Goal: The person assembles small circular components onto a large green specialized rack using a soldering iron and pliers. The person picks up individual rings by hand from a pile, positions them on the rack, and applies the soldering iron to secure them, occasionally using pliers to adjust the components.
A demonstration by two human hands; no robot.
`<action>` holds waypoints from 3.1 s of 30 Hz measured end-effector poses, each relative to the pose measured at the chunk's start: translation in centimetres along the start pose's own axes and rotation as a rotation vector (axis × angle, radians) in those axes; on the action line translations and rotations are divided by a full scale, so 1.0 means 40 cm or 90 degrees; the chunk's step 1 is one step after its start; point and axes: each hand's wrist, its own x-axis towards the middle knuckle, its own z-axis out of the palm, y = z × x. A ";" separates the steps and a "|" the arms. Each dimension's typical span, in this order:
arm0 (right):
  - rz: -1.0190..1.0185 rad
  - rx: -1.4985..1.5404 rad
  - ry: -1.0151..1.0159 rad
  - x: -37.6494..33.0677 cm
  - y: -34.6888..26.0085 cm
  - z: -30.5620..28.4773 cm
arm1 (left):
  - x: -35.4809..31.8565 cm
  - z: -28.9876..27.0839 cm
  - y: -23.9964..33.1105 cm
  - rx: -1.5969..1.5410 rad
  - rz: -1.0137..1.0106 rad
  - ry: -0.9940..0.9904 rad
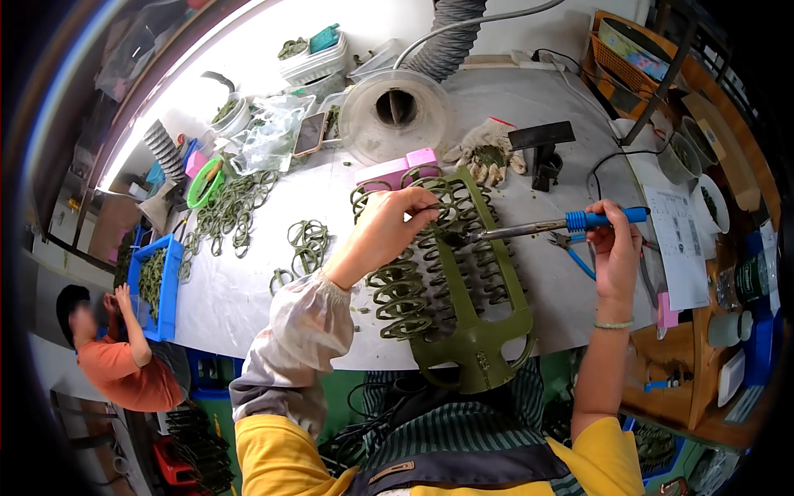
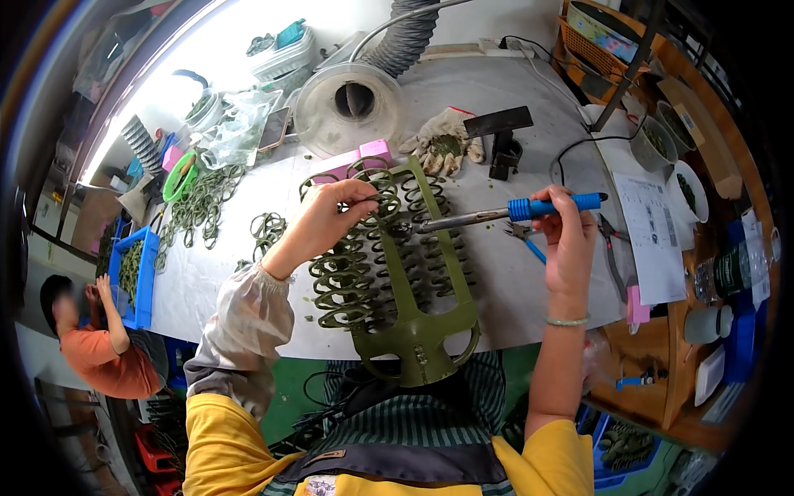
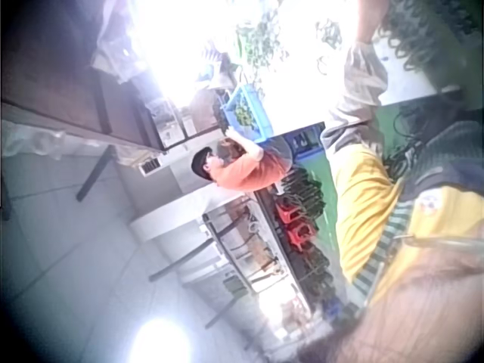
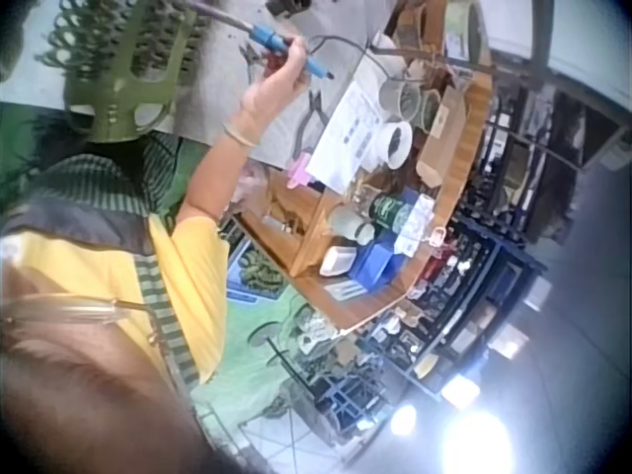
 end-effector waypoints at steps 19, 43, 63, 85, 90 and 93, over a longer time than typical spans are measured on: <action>0.010 -0.011 0.000 -0.040 -0.030 0.012 | -0.479 -0.164 -0.445 0.315 -0.401 0.197; -0.010 -0.039 -0.008 -0.048 -0.051 -0.002 | -0.230 -0.203 0.058 -0.170 -0.073 0.231; 0.030 0.026 -0.013 -0.028 0.035 -0.004 | -0.032 0.021 0.024 -0.066 -0.002 -0.023; 0.014 -0.032 0.008 -0.033 -0.026 -0.030 | -0.041 -0.014 0.035 -0.017 -0.023 -0.094; 0.010 -0.045 0.018 -0.052 -0.051 -0.037 | -0.127 -0.179 -0.061 -0.101 0.047 0.154; 0.007 -0.044 0.015 -0.055 -0.051 -0.033 | -0.292 -0.249 -0.210 0.372 -0.202 0.024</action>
